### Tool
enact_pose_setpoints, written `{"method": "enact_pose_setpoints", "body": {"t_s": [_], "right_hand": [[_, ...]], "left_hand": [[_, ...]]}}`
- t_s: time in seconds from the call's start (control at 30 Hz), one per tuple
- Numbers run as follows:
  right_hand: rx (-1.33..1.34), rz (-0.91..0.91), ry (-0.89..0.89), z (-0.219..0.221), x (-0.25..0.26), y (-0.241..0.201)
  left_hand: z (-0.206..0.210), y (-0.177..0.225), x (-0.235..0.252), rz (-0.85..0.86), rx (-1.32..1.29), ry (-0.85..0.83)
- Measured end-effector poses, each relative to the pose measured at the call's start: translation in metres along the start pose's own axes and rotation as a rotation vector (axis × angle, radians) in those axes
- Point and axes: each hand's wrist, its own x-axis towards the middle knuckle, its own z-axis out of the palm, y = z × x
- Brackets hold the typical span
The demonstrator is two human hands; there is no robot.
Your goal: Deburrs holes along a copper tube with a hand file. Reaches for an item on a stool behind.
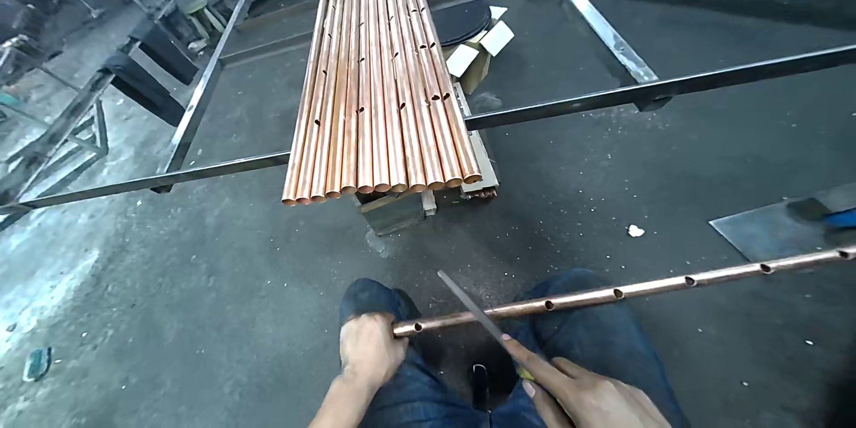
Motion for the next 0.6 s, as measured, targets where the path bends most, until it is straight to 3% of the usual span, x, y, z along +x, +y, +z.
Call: {"method": "enact_pose_setpoints", "body": {"t_s": [0.37, 0.5, 0.6], "right_hand": [[-0.111, -0.12, -0.176, 0.019, 0.001, -0.033], [-0.142, -0.043, -0.168, 0.038, 0.051, -0.047], [-0.201, 0.08, -0.331, 0.026, 0.098, -0.068]], "left_hand": [[-0.009, 0.007, 0.021, -0.026, 0.029, -0.063], [-0.002, 0.006, 0.022, -0.015, 0.014, -0.038], [0.007, 0.005, 0.019, 0.007, 0.019, 0.043]]}}
